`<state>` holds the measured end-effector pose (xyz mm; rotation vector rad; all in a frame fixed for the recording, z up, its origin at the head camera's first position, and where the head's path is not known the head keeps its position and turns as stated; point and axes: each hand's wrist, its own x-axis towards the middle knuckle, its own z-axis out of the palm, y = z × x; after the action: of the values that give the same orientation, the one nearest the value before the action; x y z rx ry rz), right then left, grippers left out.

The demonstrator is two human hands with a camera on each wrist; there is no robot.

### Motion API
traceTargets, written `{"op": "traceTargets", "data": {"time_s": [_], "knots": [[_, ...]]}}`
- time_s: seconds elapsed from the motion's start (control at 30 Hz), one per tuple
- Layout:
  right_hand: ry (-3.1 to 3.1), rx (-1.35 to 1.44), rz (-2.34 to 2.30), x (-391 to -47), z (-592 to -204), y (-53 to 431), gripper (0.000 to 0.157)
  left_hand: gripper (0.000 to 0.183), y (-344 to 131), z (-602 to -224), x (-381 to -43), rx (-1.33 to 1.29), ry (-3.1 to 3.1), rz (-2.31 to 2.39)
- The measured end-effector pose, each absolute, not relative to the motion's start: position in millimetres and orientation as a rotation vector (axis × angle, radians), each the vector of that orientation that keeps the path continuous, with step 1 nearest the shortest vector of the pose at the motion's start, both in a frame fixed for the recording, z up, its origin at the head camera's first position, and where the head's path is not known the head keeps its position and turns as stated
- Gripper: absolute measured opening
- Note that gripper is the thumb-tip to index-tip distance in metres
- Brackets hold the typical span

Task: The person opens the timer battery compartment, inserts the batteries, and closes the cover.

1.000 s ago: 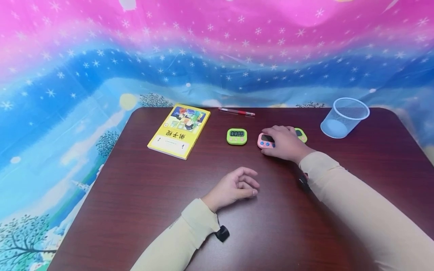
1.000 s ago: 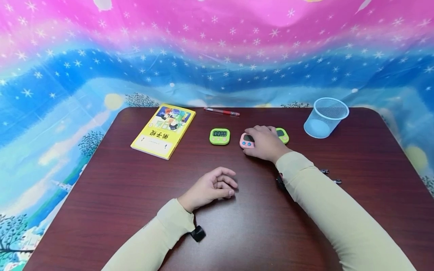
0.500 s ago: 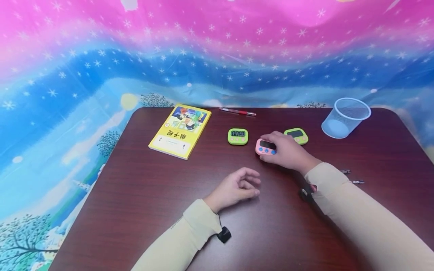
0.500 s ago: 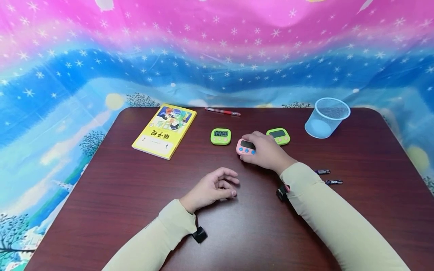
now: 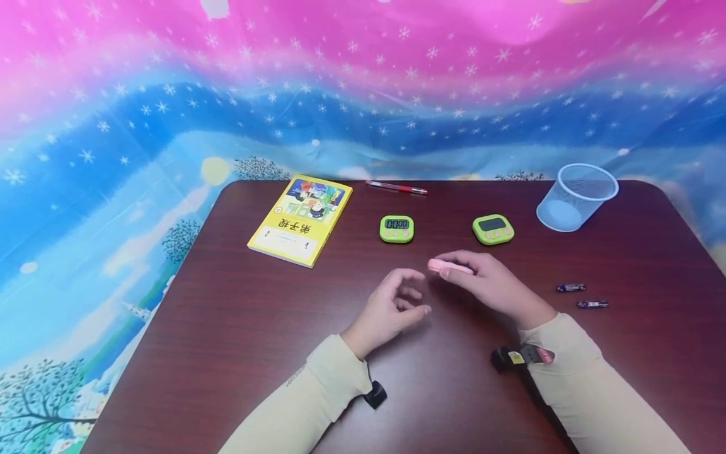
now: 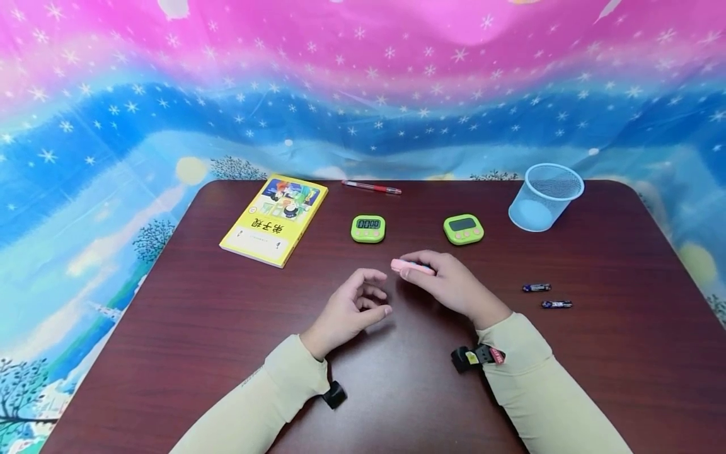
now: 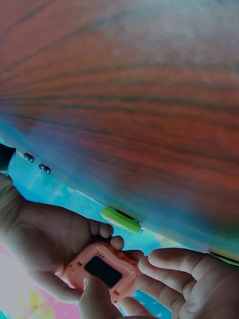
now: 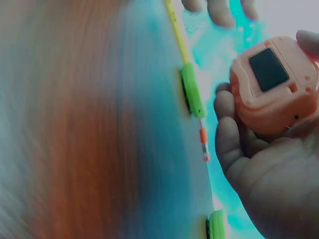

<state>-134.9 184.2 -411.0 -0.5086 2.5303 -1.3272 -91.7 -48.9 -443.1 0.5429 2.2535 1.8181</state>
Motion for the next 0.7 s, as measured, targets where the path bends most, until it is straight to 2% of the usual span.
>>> {"op": "traceTargets", "data": {"time_s": [0.17,0.3,0.47,0.7], "knots": [[2.392,-0.512,-1.442,-122.6,-409.5,180.6,0.033,0.072,-49.0,-442.7,-91.3,0.64,2.275,1.828],[2.289,-0.447,-1.524,-117.2,-409.1,177.0,0.035,0.076,-49.1,-442.2,-91.1,0.708,2.286,1.829],[2.185,-0.385,-1.596,-112.0,-409.7,174.6,0.04,0.068,-48.8,-440.7,-90.3,0.792,2.326,1.82],[2.131,-0.425,-1.576,-107.3,-412.5,173.3,0.034,0.041,-47.2,-439.8,-88.1,0.765,2.251,1.919]]}}
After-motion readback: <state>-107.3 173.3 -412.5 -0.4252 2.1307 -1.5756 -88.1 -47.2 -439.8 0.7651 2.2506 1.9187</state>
